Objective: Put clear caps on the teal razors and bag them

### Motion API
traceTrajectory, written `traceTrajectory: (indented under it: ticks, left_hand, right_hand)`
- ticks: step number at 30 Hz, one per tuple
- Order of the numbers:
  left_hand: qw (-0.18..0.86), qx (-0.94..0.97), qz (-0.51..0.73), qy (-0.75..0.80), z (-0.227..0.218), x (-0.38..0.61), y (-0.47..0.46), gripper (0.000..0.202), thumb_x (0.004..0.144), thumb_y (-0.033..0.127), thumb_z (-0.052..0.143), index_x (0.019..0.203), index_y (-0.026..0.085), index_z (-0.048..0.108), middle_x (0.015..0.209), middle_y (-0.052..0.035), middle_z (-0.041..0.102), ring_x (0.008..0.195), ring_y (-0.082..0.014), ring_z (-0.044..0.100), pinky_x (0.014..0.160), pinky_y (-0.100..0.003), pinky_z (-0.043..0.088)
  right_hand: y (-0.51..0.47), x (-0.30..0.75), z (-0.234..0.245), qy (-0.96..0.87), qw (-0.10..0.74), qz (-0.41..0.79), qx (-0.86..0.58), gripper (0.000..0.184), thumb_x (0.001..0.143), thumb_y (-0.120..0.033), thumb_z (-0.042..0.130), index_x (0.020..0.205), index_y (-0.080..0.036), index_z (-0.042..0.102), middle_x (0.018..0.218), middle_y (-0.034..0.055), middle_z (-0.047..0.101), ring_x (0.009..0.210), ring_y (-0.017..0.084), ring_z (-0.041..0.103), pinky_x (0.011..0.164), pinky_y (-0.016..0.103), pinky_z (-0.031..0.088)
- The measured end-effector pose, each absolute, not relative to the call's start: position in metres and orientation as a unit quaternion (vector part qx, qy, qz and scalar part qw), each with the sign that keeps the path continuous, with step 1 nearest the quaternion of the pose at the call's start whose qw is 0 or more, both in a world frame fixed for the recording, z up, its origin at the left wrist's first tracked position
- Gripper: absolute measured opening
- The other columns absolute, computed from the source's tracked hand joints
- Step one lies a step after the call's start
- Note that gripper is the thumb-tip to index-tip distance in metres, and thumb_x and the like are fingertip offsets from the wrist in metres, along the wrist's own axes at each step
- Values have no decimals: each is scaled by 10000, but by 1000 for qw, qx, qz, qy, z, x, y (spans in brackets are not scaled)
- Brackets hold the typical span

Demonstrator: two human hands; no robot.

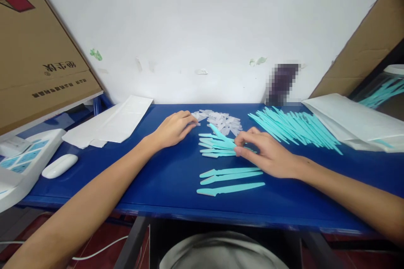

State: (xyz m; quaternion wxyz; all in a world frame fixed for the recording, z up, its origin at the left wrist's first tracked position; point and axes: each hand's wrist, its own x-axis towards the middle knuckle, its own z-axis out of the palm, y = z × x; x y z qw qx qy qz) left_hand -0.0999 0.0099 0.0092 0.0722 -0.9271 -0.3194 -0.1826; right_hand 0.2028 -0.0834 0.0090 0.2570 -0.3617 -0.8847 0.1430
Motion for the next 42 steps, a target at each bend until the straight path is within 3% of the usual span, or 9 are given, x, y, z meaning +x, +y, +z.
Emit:
traceTrajectory:
  ticks: [7, 13, 33, 42]
  left_hand:
    - [56, -909, -335, -243, 9, -89, 0, 276, 1039, 241, 459, 1170, 192, 697, 1040, -79, 737, 943, -193, 669, 828, -336, 536]
    - [60, -878, -428, -203, 5, -85, -1, 149, 948, 243, 658, 1057, 182, 740, 957, -62, 777, 893, -182, 702, 798, -319, 564]
    - [60, -877, -446, -166, 5, -73, -13, 96, 933, 184, 666, 992, 186, 742, 933, -50, 792, 864, -177, 729, 794, -322, 551]
    - [55, -927, -333, -160, 3, -71, -13, 184, 976, 249, 614, 1108, 171, 715, 978, -61, 776, 871, -182, 690, 832, -340, 522]
  right_hand:
    - [-70, 210, 9, -834, 287, 160, -443, 281, 1026, -446, 427, 948, -217, 570, 613, -35, 564, 519, 138, 478, 542, 282, 318]
    - [-66, 211, 7, -823, 306, 165, -450, 300, 1037, -443, 405, 931, -213, 566, 657, -43, 509, 558, 128, 428, 569, 278, 316]
    - [-68, 210, 7, -834, 291, 186, -430, 332, 1034, -470, 404, 941, -210, 588, 722, -19, 543, 594, 131, 438, 580, 277, 323]
    - [-67, 209, 4, -866, 256, 142, -407, 297, 1029, -396, 421, 924, -206, 624, 787, 16, 644, 664, 150, 544, 628, 276, 381]
